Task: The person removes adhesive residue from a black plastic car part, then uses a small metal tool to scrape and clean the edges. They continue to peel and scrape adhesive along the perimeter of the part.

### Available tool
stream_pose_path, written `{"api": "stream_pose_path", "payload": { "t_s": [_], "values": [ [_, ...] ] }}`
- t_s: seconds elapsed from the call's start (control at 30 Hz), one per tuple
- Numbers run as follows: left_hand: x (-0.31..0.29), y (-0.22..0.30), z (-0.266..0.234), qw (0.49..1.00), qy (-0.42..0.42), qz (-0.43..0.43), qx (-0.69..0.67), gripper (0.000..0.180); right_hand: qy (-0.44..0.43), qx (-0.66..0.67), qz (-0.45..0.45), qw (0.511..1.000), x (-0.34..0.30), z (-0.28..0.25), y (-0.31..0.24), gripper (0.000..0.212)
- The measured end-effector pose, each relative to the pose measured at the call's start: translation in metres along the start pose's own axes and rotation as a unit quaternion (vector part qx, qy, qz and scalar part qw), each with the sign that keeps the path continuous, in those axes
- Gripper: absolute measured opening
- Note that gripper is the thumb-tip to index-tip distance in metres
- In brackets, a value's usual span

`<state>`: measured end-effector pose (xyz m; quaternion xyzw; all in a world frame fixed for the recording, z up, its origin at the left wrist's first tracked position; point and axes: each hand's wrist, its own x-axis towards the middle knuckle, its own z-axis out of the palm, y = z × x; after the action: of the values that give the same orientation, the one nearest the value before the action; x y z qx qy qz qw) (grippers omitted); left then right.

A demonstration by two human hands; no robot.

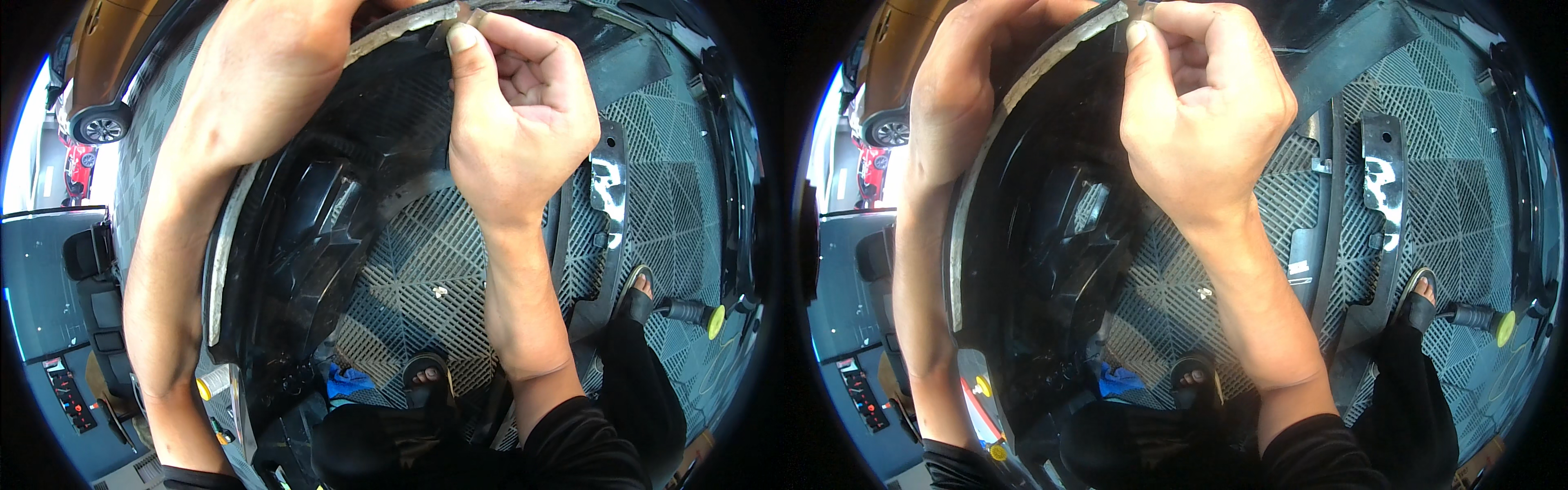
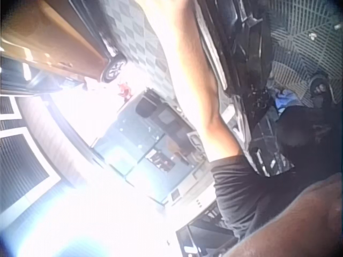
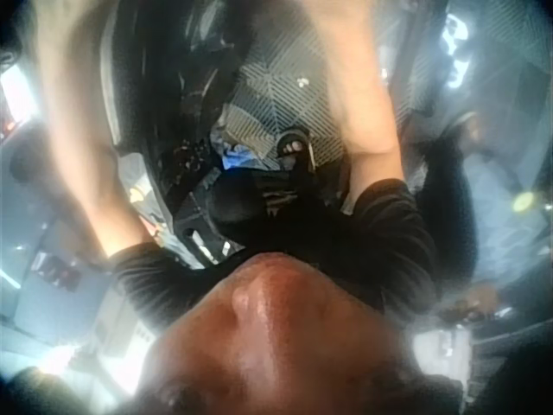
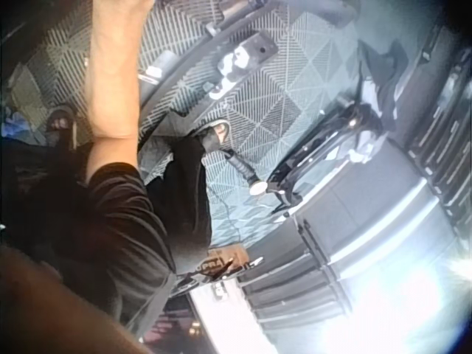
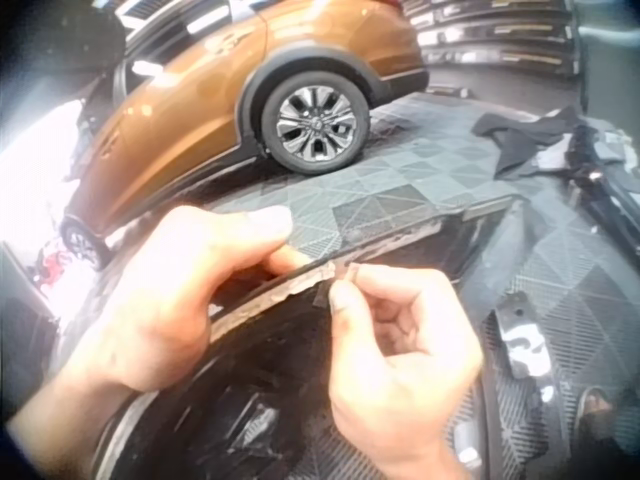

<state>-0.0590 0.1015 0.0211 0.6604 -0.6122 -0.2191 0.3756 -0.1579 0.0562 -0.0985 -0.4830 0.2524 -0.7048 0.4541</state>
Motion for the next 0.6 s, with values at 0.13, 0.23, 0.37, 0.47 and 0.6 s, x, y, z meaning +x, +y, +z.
{"api": "stream_pose_path", "payload": {
  "t_s": [0.13,0.23,0.37,0.47,0.6],
  "values": [
    [-0.0004,0.0030,0.0018,1.000,0.000,0.004,0.006,0.050,-0.005,0.004,-0.006,1.000,0.0031,-0.0017,-0.0004,0.012],
    [0.0000,0.0017,0.0013,1.000,-0.007,0.017,0.014,0.050,-0.006,0.007,-0.007,1.000,0.0034,-0.0028,-0.0004,0.012],
    [-0.0005,0.0043,0.0014,1.000,-0.013,0.000,-0.001,0.050,-0.010,0.010,-0.005,1.000,0.0042,-0.0038,-0.0019,0.012],
    [-0.0054,0.0002,0.0036,1.000,0.000,0.015,-0.009,0.050,-0.013,0.012,-0.002,1.000,0.0023,-0.0048,-0.0030,0.012],
    [-0.0054,0.0052,0.0025,1.000,0.001,0.017,0.016,0.050,-0.013,0.016,0.001,1.000,0.0024,-0.0045,-0.0023,0.012]
  ]
}}
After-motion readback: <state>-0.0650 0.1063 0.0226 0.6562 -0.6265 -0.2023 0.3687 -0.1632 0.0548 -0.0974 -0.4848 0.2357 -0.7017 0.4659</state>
